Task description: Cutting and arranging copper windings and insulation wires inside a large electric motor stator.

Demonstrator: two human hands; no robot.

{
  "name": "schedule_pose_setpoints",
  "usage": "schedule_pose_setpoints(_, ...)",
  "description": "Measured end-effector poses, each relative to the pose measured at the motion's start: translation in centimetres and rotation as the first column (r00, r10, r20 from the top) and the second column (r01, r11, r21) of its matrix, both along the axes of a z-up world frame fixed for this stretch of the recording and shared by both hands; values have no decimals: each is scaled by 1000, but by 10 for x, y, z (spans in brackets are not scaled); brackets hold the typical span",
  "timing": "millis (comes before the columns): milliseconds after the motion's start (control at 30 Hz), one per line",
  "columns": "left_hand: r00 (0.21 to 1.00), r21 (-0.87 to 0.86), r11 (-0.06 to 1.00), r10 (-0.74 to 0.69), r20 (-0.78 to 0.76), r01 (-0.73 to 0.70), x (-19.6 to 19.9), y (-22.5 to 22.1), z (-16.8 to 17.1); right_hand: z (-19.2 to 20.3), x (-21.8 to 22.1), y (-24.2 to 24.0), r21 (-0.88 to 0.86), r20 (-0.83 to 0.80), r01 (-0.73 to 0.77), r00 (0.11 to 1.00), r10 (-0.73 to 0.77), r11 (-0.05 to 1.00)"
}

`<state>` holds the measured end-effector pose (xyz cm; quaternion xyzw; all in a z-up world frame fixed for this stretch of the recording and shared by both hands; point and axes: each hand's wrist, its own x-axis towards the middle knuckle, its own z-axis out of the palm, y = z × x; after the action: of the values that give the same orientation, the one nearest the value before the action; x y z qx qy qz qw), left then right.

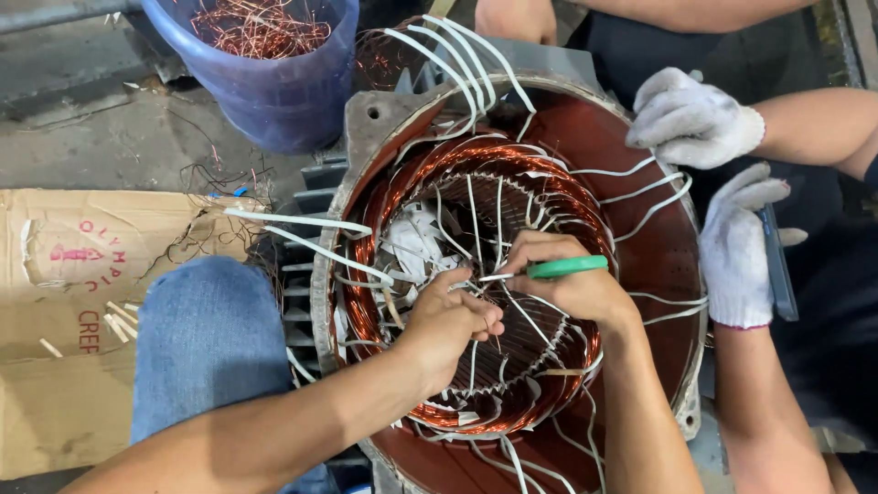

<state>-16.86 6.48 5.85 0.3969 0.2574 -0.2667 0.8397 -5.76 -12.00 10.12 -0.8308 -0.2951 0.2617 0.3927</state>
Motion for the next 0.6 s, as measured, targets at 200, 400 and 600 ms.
schedule_pose_setpoints(200, 999, -15, 999, 47, 6, -46, 0, -7, -6, -14, 2, 3, -65, 98, -11, 995, 18, 998)
schedule_pose_setpoints(400, 994, -10, 998, 61, 89, -61, 0, -6, -7, 26, 1, 0, 18, 142, -14, 990, 12, 1000)
schedule_pose_setpoints(600, 976, 253, 944, -216, -5, 210, 38, 24, 60, 103, -47, -106, 410, 175, 440, 822, -542, 799)
